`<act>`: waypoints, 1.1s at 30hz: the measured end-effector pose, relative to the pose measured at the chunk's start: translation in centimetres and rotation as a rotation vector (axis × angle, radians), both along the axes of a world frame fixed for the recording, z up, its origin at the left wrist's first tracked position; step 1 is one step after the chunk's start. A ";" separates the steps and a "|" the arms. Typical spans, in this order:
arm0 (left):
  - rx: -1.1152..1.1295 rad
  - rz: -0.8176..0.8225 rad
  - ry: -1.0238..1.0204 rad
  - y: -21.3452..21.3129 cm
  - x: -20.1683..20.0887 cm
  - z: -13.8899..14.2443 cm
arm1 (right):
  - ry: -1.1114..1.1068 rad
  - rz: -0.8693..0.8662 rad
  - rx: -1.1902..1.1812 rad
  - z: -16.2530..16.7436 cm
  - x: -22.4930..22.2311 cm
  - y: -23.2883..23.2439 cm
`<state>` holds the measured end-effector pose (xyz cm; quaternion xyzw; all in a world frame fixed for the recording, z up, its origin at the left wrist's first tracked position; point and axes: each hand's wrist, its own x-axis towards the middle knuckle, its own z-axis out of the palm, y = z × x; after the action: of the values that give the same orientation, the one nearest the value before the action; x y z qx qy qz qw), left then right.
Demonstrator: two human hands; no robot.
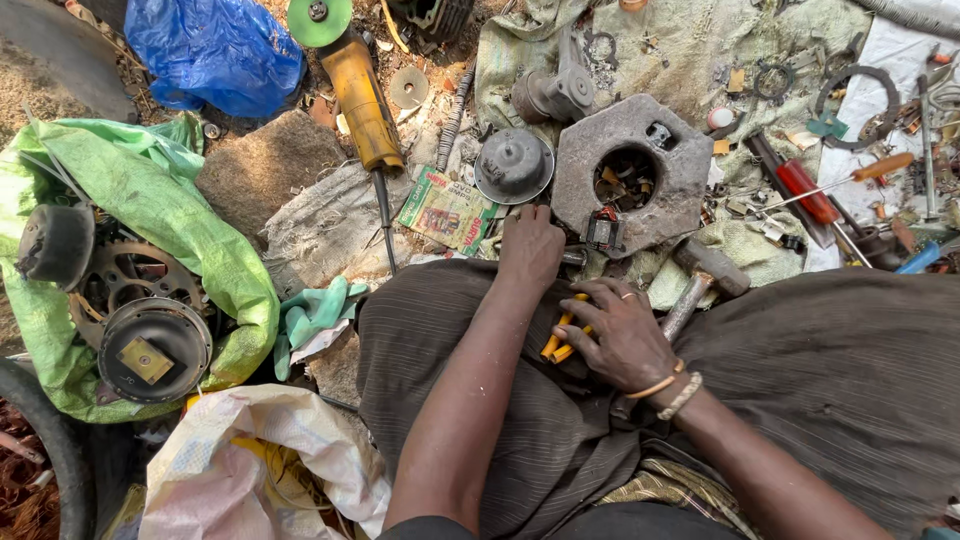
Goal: The person sits on the ground and uses a hammer and pliers to disassemble a small motor component, removing copper wire coils from a metal housing.
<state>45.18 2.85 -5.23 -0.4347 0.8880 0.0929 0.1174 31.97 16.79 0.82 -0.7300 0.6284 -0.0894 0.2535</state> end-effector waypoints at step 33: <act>0.724 0.397 1.470 -6.5 1.3 5.2 | 0.078 -0.419 -0.207 -4.4 -0.5 -8.2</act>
<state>46.49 -3.63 -0.04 -0.3471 0.5609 0.6502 -0.3771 31.47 8.58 -3.55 -0.6087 0.7628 -0.1760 0.1288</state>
